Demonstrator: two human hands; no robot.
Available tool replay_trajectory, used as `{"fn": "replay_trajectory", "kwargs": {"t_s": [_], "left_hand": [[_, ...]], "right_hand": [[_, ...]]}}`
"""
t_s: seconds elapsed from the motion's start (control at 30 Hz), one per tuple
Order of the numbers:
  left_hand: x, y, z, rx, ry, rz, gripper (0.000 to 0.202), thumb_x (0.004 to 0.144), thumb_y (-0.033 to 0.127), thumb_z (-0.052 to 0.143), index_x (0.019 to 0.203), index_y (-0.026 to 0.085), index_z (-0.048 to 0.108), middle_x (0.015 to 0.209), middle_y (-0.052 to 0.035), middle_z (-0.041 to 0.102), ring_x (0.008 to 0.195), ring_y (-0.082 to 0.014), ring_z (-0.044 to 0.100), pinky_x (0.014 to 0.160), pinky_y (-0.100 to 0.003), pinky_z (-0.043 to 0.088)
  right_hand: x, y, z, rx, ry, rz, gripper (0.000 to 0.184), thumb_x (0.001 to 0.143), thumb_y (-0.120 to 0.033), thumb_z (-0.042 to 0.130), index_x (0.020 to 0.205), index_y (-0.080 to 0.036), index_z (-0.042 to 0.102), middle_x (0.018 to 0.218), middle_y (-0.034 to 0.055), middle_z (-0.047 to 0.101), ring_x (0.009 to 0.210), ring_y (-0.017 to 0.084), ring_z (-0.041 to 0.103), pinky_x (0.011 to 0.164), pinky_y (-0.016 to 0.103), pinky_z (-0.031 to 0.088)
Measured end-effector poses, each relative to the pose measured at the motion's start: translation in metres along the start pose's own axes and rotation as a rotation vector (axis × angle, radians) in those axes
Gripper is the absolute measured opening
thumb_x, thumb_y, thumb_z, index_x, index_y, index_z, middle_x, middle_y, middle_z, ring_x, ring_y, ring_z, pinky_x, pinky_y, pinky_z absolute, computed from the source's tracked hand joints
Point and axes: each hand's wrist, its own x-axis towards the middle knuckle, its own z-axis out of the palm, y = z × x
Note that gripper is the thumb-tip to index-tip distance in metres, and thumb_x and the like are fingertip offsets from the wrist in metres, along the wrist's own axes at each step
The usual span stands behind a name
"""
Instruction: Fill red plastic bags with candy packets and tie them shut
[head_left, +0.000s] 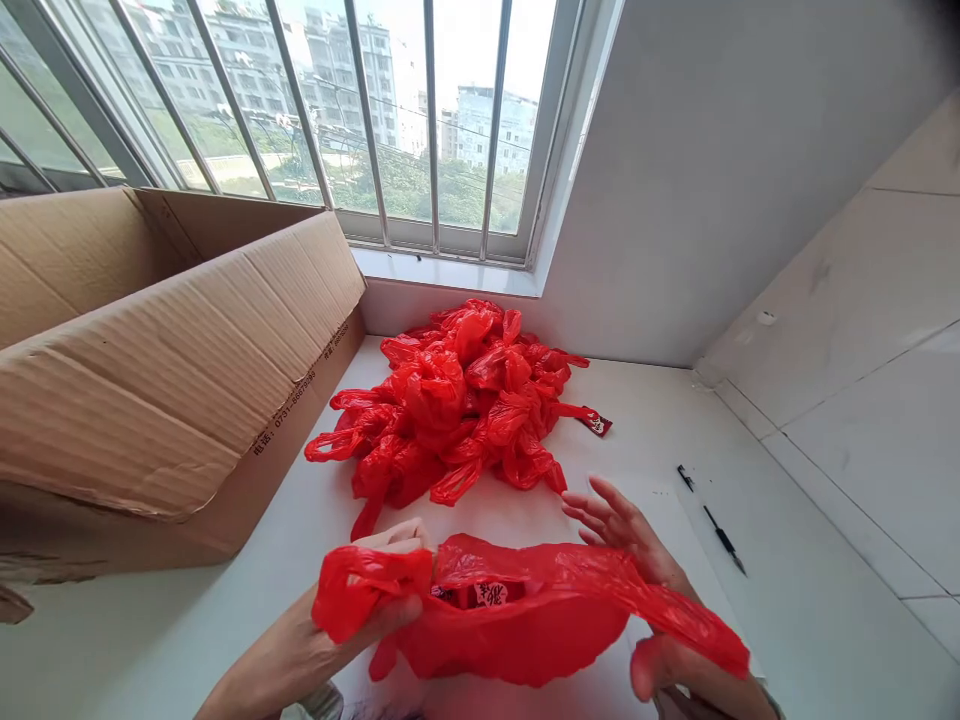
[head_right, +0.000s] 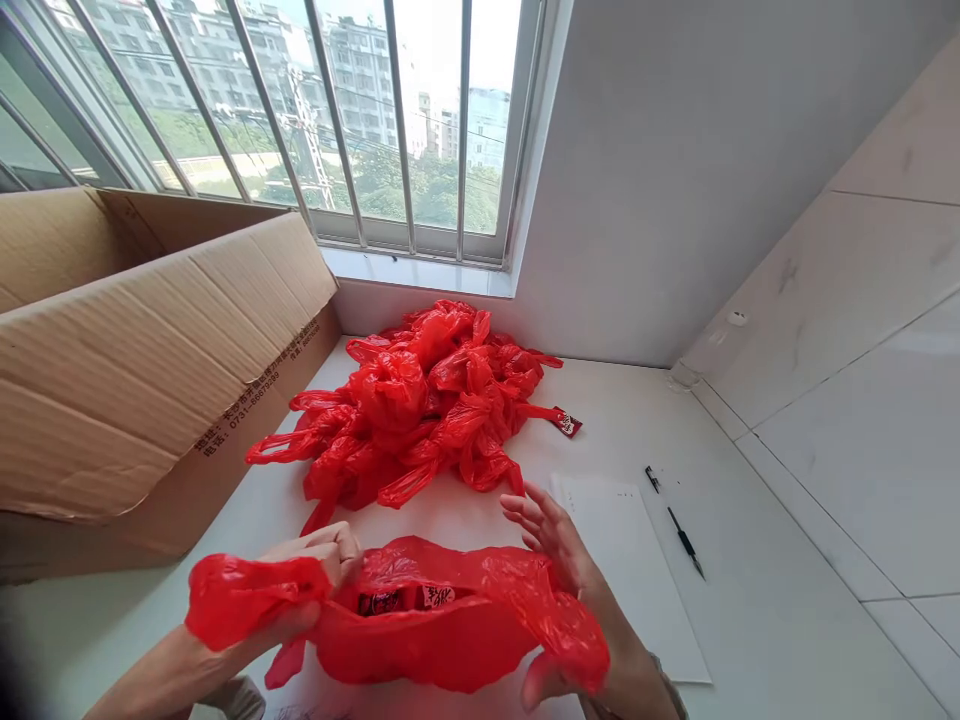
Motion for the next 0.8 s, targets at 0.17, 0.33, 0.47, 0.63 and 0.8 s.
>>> {"fn": "replay_trajectory", "kwargs": {"t_s": [0.17, 0.33, 0.47, 0.63, 0.8], "left_hand": [[-0.005, -0.002, 0.016, -0.199, -0.073, -0.046, 0.034, 0.087, 0.054, 0.050, 0.074, 0.023, 0.052, 0.095, -0.0073, 0.064, 0.096, -0.0274, 0.055, 0.082, -0.038, 0.045], [0.005, -0.004, 0.040, -0.707, 0.192, -0.155, 0.044, 0.085, 0.063, 0.050, 0.067, 0.022, 0.047, 0.072, -0.0046, 0.065, 0.084, -0.0274, 0.062, 0.072, -0.038, 0.050], [0.017, -0.004, 0.047, -0.863, 0.282, -0.128, 0.032, 0.090, 0.050, 0.050, 0.073, 0.022, 0.049, 0.074, -0.0032, 0.065, 0.080, -0.0234, 0.064, 0.076, -0.037, 0.051], [0.016, -0.005, 0.049, -0.935, 0.249, 0.035, 0.029, 0.090, 0.048, 0.051, 0.073, 0.024, 0.048, 0.062, 0.0005, 0.060, 0.066, -0.0199, 0.061, 0.074, -0.036, 0.051], [0.022, 0.008, 0.062, -0.906, 0.151, 0.008, 0.032, 0.087, 0.041, 0.061, 0.069, 0.021, 0.043, 0.051, 0.0079, 0.038, 0.046, -0.0088, 0.037, 0.066, -0.028, 0.046]], "right_hand": [[0.010, 0.009, 0.044, 0.116, -0.046, 0.134, 0.051, 0.069, -0.055, 0.075, 0.112, -0.029, 0.069, 0.094, 0.0043, 0.069, 0.087, 0.022, 0.064, 0.085, 0.033, 0.050], [0.019, 0.010, 0.071, 0.461, 0.371, 0.340, 0.026, 0.070, -0.047, 0.076, 0.075, -0.022, 0.070, 0.069, -0.0004, 0.066, 0.058, 0.013, 0.056, 0.055, 0.023, 0.048], [0.024, 0.010, 0.073, 0.596, 0.650, 0.392, 0.030, 0.066, -0.046, 0.079, 0.081, -0.022, 0.068, 0.074, 0.0008, 0.070, 0.064, 0.016, 0.062, 0.060, 0.027, 0.053], [0.026, 0.009, 0.069, 0.609, 0.667, 0.392, 0.027, 0.069, -0.044, 0.077, 0.079, -0.022, 0.065, 0.073, 0.0007, 0.068, 0.064, 0.017, 0.063, 0.058, 0.028, 0.053], [0.027, 0.008, 0.070, 0.609, 0.633, 0.383, 0.027, 0.072, -0.043, 0.075, 0.080, -0.022, 0.062, 0.070, -0.0022, 0.060, 0.060, 0.012, 0.054, 0.056, 0.024, 0.047]]}}
